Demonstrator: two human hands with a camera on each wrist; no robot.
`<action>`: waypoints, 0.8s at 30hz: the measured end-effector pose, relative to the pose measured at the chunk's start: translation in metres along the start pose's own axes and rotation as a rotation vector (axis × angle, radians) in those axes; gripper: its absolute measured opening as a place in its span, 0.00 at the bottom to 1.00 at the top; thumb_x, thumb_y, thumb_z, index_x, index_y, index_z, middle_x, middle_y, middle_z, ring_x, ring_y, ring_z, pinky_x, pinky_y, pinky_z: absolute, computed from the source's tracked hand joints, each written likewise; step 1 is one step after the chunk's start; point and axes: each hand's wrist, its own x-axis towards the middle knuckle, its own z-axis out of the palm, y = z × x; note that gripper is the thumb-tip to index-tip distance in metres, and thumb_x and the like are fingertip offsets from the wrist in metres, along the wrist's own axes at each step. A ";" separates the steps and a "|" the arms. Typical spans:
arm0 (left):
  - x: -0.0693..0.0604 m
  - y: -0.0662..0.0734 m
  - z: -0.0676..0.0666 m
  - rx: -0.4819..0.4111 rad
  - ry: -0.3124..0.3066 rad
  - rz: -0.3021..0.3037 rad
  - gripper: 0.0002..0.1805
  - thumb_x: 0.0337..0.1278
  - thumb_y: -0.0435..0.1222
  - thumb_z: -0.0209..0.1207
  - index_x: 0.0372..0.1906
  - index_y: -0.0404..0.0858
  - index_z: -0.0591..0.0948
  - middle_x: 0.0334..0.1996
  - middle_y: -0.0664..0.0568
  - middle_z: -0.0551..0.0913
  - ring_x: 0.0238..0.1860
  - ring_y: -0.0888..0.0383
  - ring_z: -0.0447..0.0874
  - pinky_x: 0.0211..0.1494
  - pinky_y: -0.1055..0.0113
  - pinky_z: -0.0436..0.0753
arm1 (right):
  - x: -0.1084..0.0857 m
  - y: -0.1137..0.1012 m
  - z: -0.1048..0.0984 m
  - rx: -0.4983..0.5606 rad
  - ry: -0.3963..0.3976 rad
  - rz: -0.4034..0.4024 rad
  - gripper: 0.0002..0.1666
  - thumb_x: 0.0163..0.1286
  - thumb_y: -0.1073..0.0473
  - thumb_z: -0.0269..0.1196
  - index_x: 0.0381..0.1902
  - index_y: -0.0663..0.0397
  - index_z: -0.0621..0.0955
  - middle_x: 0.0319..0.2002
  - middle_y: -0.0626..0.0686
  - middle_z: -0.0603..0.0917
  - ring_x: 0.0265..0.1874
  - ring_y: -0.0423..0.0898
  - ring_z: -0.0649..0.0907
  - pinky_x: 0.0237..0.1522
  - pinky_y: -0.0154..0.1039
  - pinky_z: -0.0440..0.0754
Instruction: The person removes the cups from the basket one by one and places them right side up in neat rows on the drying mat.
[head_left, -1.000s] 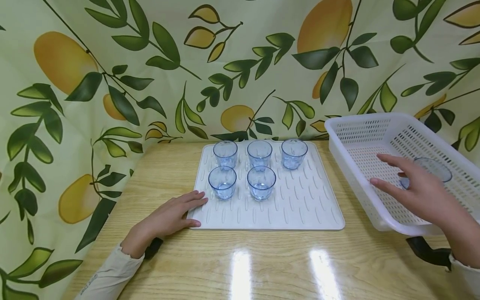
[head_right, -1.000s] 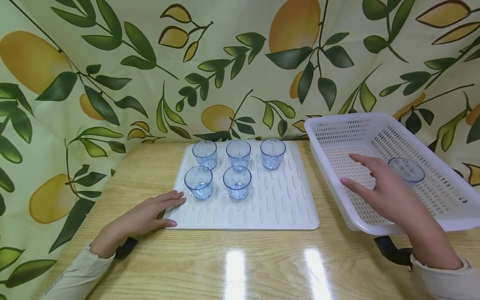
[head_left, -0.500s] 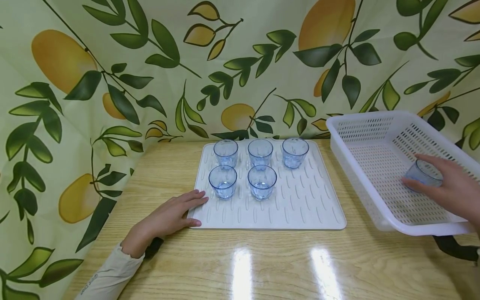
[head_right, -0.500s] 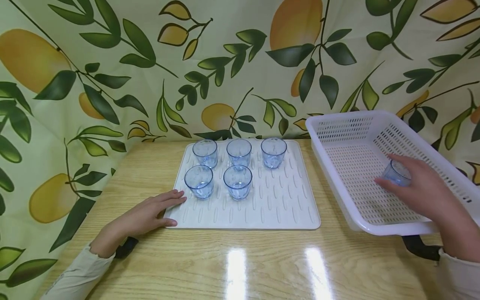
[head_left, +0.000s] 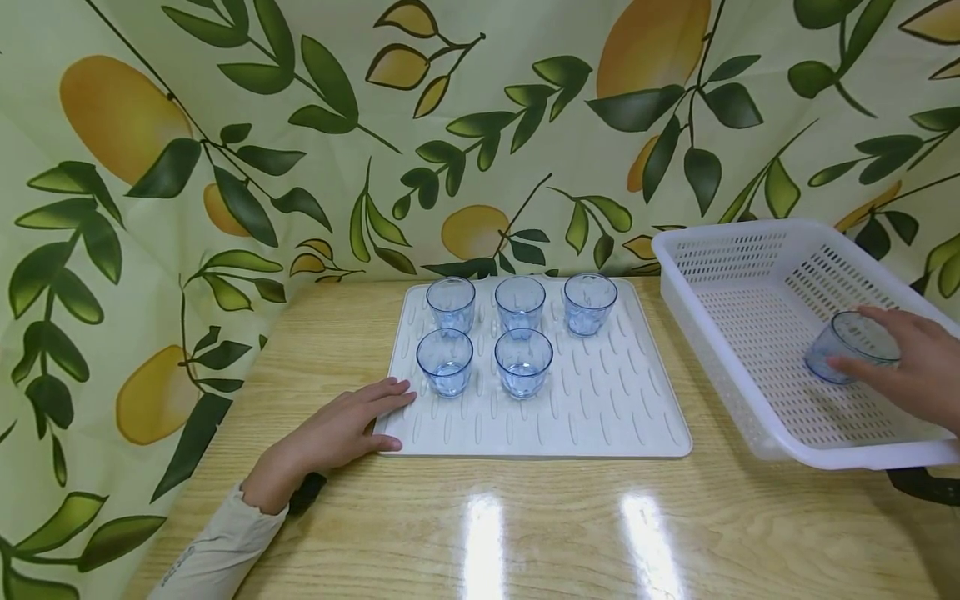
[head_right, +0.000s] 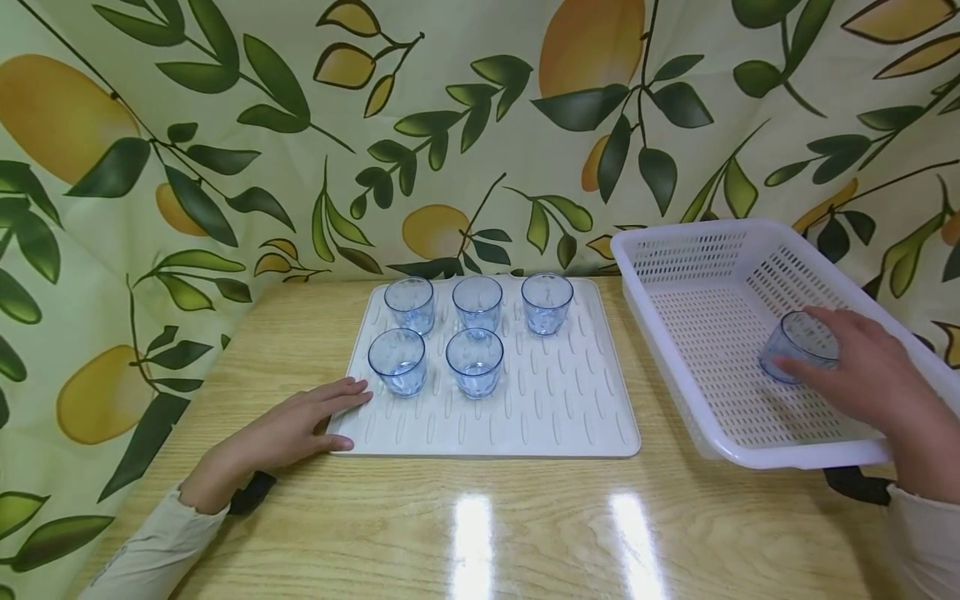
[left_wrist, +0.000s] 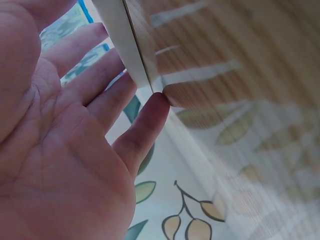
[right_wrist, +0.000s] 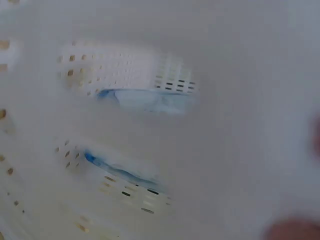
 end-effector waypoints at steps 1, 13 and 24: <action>0.000 0.000 0.000 0.001 0.002 0.003 0.37 0.60 0.52 0.63 0.73 0.45 0.69 0.75 0.47 0.65 0.77 0.42 0.60 0.69 0.33 0.65 | 0.002 0.001 0.000 0.000 0.000 -0.020 0.56 0.71 0.39 0.60 0.77 0.67 0.46 0.70 0.81 0.50 0.67 0.81 0.56 0.61 0.79 0.57; -0.001 -0.001 -0.001 0.007 0.013 0.014 0.37 0.61 0.53 0.63 0.73 0.44 0.69 0.75 0.46 0.66 0.76 0.42 0.61 0.69 0.35 0.66 | 0.007 0.003 -0.002 0.043 -0.059 -0.080 0.56 0.70 0.46 0.64 0.75 0.74 0.46 0.63 0.86 0.56 0.53 0.82 0.63 0.51 0.78 0.66; -0.001 0.000 0.001 0.000 0.008 -0.001 0.37 0.60 0.52 0.63 0.73 0.45 0.69 0.76 0.47 0.65 0.77 0.43 0.60 0.69 0.33 0.64 | 0.006 0.003 0.005 0.092 -0.077 -0.048 0.67 0.58 0.49 0.75 0.76 0.70 0.44 0.63 0.85 0.52 0.58 0.80 0.58 0.52 0.80 0.64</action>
